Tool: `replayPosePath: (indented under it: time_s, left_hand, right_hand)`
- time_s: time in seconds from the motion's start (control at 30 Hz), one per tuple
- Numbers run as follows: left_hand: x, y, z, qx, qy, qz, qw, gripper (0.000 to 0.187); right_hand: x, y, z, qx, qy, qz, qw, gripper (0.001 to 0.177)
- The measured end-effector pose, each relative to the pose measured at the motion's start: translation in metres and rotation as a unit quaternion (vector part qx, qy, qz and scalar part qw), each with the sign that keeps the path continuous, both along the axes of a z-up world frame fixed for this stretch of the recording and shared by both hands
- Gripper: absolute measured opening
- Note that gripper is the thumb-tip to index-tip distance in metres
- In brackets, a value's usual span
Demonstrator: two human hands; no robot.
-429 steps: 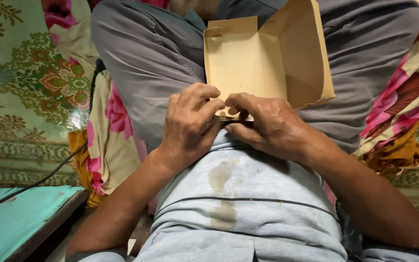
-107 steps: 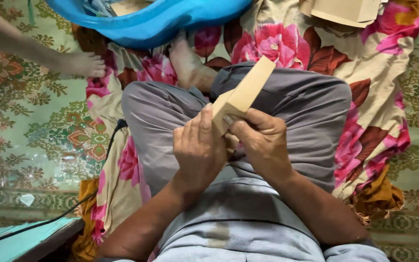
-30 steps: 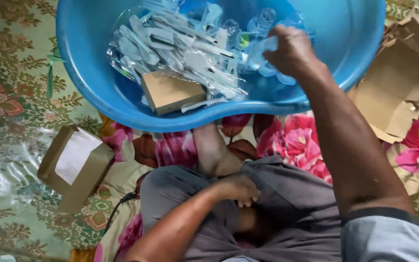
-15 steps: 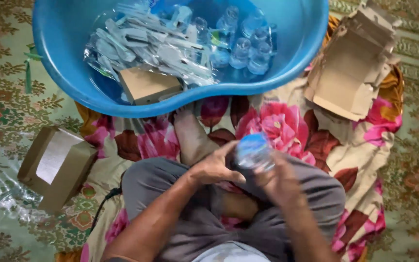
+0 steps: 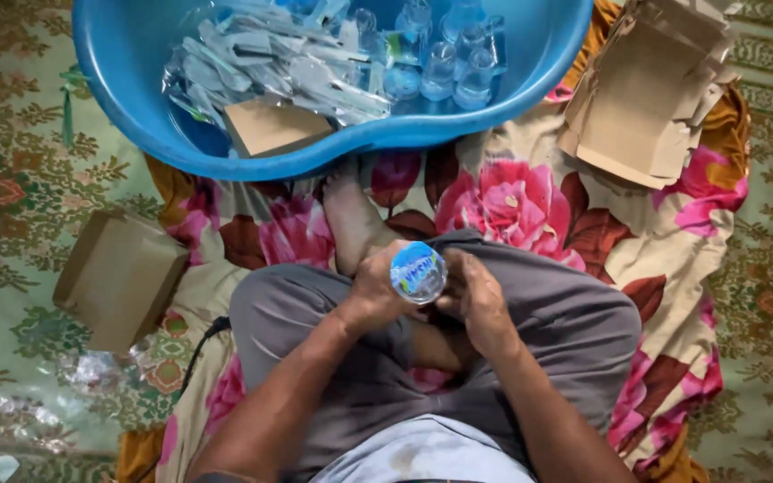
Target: Folding cardboard boxes and sorting plastic components from a blue basin into the boxes.
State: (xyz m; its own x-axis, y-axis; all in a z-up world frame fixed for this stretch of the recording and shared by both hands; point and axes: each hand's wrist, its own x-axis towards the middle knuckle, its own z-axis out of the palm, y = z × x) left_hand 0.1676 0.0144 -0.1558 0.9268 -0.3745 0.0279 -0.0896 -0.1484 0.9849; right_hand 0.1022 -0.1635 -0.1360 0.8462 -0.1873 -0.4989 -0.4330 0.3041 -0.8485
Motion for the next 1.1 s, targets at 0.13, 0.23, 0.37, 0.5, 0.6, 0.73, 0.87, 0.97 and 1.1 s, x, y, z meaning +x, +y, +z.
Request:
replayPosePath:
  time_s: [0.13,0.23,0.37,0.5,0.6,0.73,0.87,0.97,1.1]
  left_hand:
    - [-0.01,-0.008,-0.005,0.03,-0.19,-0.089,0.977,0.052]
    - [-0.016,-0.018,-0.029,0.133,-0.385,-0.122,0.905,0.051]
    - [-0.017,-0.018,-0.029,0.19,-0.454,-0.088,0.866,0.05]
    - [-0.025,-0.02,-0.004,0.169,-0.458,-0.048,0.871,0.038]
    - [-0.038,-0.026,-0.004,0.156,-0.447,-0.025,0.88,0.05]
    - [-0.05,-0.023,-0.029,0.136,-0.38,-0.024,0.915,0.045]
    - [-0.054,-0.009,-0.025,0.193,-0.368,-0.002,0.909,0.019]
    - [-0.056,-0.005,-0.018,0.205,-0.325,0.024,0.923,0.019]
    - [-0.049,-0.005,-0.026,0.224,-0.269,0.012,0.937,0.018]
  right_hand:
    - [-0.014,-0.002,0.001,-0.16,-0.153,0.09,0.971,0.074]
    - [-0.02,0.006,0.022,-0.399,-0.266,0.148,0.865,0.079]
    - [-0.03,0.005,0.015,-0.466,-0.266,0.165,0.828,0.084]
    - [-0.041,0.006,0.015,-0.462,-0.236,0.13,0.845,0.083]
    - [-0.055,0.004,0.038,-0.485,-0.223,0.086,0.841,0.084]
    - [-0.09,-0.027,0.087,-0.455,-0.224,0.066,0.859,0.081]
    - [-0.133,-0.088,0.128,-0.539,-0.202,-0.003,0.818,0.049]
    - [-0.179,-0.164,0.111,-0.671,-0.169,-0.044,0.721,0.036]
    - [-0.22,-0.24,0.053,-0.781,-0.074,-0.058,0.617,0.055]
